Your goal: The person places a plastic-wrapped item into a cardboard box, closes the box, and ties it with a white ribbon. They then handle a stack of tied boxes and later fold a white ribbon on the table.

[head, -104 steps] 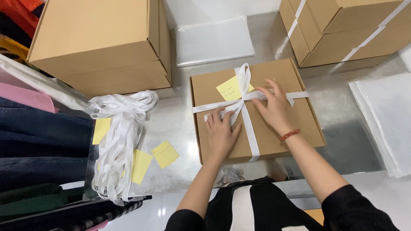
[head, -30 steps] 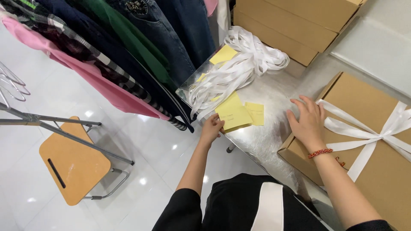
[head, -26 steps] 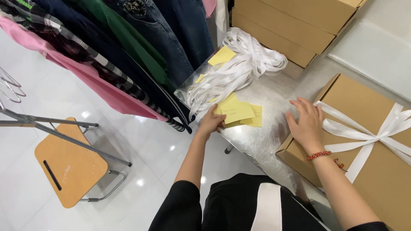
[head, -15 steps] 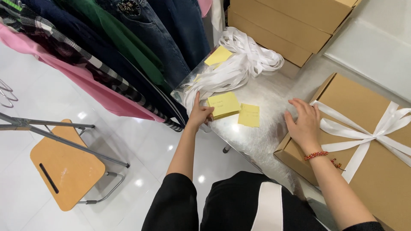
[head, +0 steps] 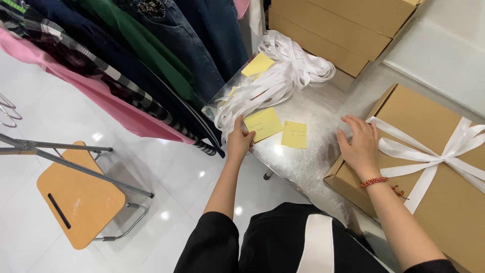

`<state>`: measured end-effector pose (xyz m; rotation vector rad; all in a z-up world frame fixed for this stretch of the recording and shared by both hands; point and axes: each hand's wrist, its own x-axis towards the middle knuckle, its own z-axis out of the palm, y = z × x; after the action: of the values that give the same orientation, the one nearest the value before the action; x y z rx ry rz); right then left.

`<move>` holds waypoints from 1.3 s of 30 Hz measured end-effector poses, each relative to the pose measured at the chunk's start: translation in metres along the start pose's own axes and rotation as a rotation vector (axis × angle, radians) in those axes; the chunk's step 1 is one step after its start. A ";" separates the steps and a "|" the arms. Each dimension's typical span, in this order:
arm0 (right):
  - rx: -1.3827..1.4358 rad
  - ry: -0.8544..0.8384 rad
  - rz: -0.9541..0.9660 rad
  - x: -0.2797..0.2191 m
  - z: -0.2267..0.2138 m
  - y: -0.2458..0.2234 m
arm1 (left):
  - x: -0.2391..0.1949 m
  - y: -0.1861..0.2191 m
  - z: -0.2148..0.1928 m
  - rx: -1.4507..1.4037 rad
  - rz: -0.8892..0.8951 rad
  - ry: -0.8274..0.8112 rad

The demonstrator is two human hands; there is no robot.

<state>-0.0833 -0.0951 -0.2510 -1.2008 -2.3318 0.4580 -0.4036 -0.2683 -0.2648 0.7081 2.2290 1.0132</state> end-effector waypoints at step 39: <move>0.124 0.698 0.580 -0.169 -0.183 0.131 | -0.136 0.202 0.281 0.316 1.100 -0.580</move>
<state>0.1898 -0.1474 -0.2074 -1.6436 -1.3435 0.2924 -0.0713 -0.1088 -0.2175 2.1725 1.4084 0.7143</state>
